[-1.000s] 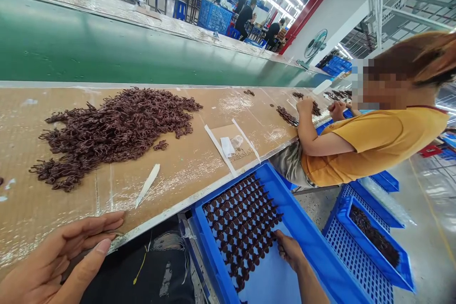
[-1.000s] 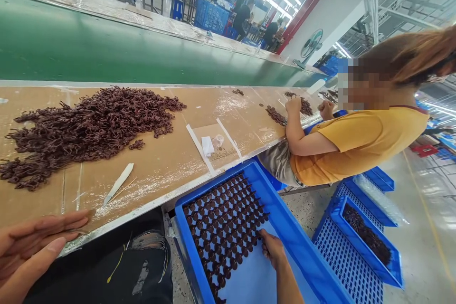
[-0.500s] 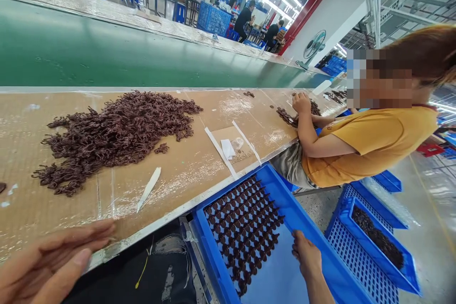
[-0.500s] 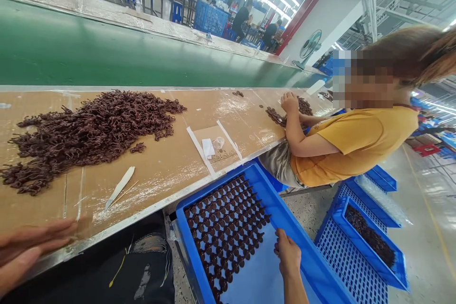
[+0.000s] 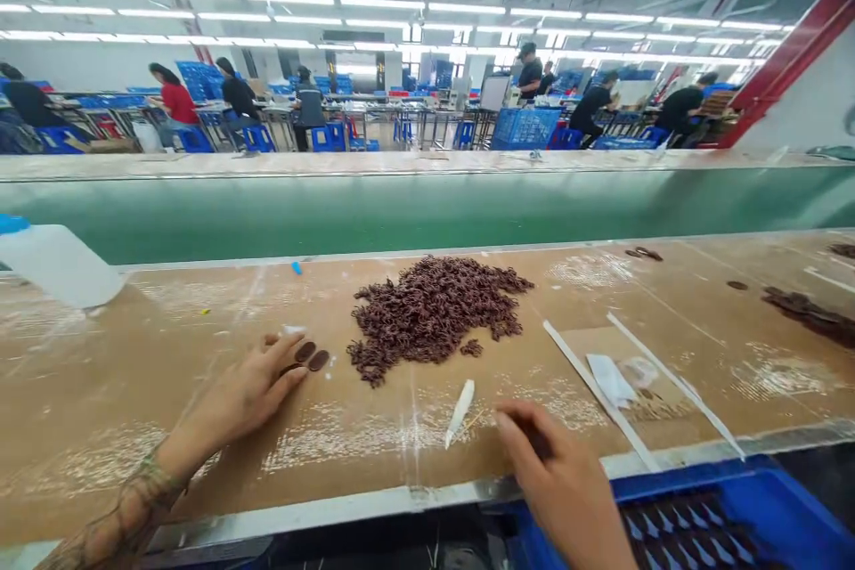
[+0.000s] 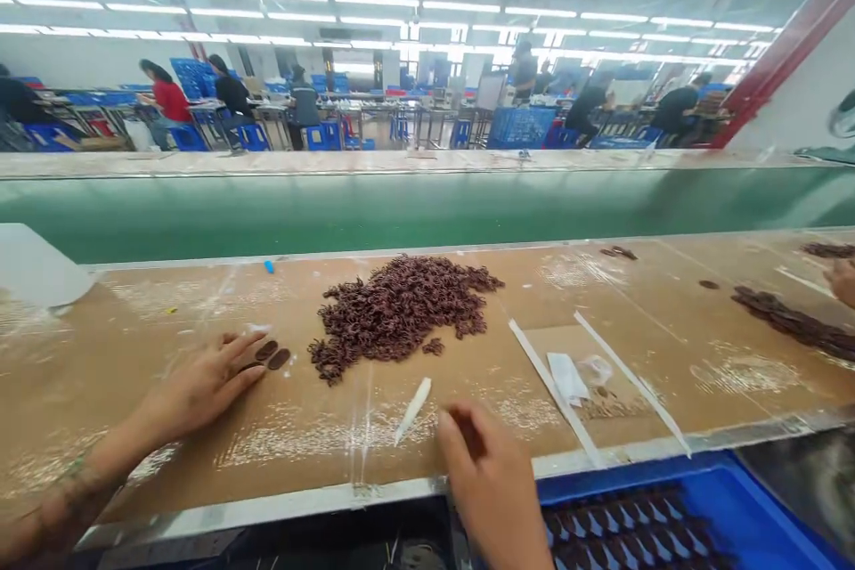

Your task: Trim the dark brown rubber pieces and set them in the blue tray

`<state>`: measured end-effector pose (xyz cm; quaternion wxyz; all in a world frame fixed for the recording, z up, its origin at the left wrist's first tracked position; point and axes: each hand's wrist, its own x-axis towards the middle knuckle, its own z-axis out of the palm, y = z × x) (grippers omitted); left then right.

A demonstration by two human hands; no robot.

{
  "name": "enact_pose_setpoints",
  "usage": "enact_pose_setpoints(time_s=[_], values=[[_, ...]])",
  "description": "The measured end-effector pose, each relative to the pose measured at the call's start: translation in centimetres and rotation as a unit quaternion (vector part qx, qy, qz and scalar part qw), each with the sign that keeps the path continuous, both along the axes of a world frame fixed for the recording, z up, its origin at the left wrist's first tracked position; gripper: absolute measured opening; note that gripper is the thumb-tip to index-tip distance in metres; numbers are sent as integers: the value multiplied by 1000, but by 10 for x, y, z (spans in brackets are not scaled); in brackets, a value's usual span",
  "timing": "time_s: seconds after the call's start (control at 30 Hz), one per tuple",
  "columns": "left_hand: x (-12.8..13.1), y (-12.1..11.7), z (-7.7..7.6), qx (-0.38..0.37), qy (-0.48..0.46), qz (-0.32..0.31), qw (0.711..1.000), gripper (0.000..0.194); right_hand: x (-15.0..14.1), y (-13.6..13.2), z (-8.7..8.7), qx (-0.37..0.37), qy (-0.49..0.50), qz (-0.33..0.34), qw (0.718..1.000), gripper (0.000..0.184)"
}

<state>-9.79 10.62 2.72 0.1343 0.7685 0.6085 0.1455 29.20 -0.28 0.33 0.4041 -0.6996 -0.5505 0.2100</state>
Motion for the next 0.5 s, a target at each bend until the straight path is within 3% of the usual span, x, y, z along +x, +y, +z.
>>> enact_pose_setpoints(time_s=[0.1, 0.2, 0.3, 0.37, 0.5], values=[[0, 0, 0, -8, -16, -22, 1000, 33, -14, 67, 14, -24, -109, 41, 993, 55], [1, -1, 6, -13, -42, -23, 999, 18, -10, 104, 9, -49, -155, 47, 986, 62], [0, -5, 12, -19, -86, -15, 996, 6, -4, 115, 0, -75, -186, 66, 977, 58], [-2, -14, 14, -18, -122, -10, 992, 8, 4, 115, -3, -83, -192, 87, 974, 49], [0, -54, 14, -23, -216, -1, 976, 21, 23, 103, -3, -111, -193, 112, 968, 30]])
